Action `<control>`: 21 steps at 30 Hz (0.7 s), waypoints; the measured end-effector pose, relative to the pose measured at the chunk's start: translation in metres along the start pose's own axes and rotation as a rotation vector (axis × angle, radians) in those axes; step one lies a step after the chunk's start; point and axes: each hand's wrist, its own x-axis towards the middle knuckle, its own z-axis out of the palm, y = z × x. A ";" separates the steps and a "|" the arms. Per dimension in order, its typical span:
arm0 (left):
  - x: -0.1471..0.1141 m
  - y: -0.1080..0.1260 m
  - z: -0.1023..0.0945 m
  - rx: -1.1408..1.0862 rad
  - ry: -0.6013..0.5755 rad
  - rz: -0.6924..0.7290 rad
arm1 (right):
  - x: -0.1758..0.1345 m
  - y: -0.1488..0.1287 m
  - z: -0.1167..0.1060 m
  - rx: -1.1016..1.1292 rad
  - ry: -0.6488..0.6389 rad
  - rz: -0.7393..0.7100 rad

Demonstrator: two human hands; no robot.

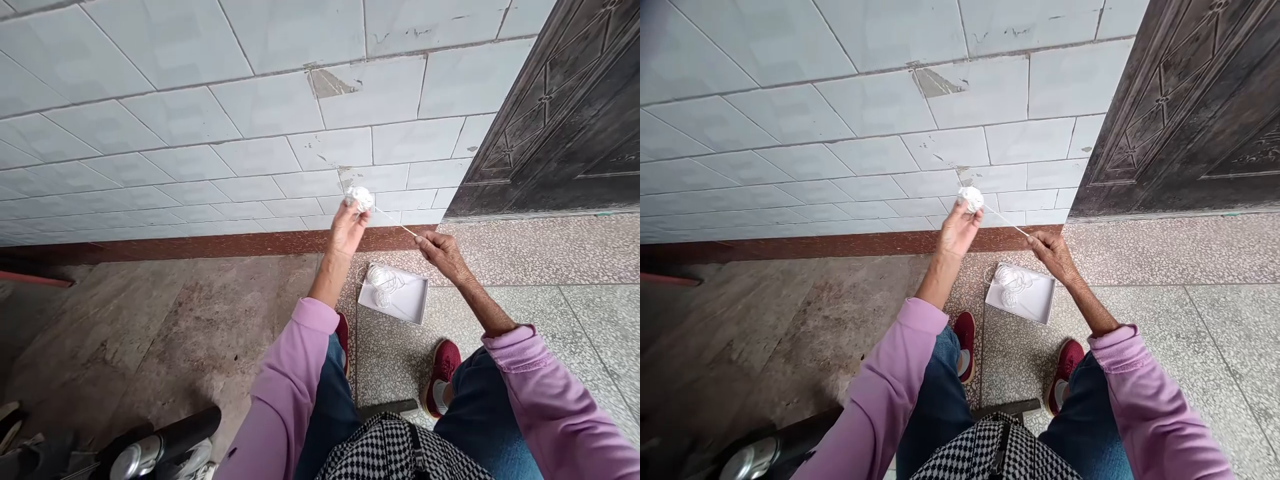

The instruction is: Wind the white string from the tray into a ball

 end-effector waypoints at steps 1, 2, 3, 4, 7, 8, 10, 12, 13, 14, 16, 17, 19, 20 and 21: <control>0.004 0.011 -0.005 -0.017 0.033 0.036 | 0.001 0.005 -0.005 -0.008 0.013 0.011; 0.008 0.021 -0.011 -0.036 0.066 0.077 | 0.002 0.010 -0.010 -0.018 0.028 0.027; 0.011 0.032 -0.017 -0.054 0.098 0.121 | 0.003 0.016 -0.016 -0.028 0.047 0.044; 0.013 0.042 -0.022 -0.067 0.128 0.159 | 0.004 0.023 -0.023 -0.038 0.067 0.061; 0.012 0.070 -0.036 -0.088 0.225 0.222 | 0.005 0.041 -0.045 -0.071 0.110 0.106; 0.010 0.078 -0.040 -0.099 0.252 0.223 | 0.004 0.047 -0.054 -0.084 0.123 0.119; 0.003 0.095 -0.046 -0.131 0.292 0.227 | 0.002 0.058 -0.074 -0.107 0.165 0.152; -0.004 0.110 -0.051 -0.156 0.318 0.243 | -0.001 0.068 -0.096 -0.118 0.240 0.195; -0.007 0.116 -0.054 -0.162 0.327 0.256 | -0.004 0.072 -0.106 -0.124 0.286 0.227; -0.010 0.121 -0.056 -0.165 0.336 0.270 | -0.006 0.077 -0.115 -0.134 0.332 0.264; -0.012 0.126 -0.059 -0.168 0.347 0.287 | -0.011 0.085 -0.131 -0.163 0.403 0.340; -0.012 0.125 -0.060 -0.164 0.349 0.289 | -0.012 0.088 -0.136 -0.214 0.418 0.380; -0.012 0.114 -0.058 -0.145 0.343 0.271 | -0.013 0.092 -0.140 -0.371 0.409 0.438; -0.011 0.104 -0.055 -0.122 0.328 0.246 | -0.011 0.092 -0.138 -0.450 0.392 0.452; -0.010 0.092 -0.052 -0.082 0.295 0.209 | -0.009 0.092 -0.134 -0.518 0.375 0.450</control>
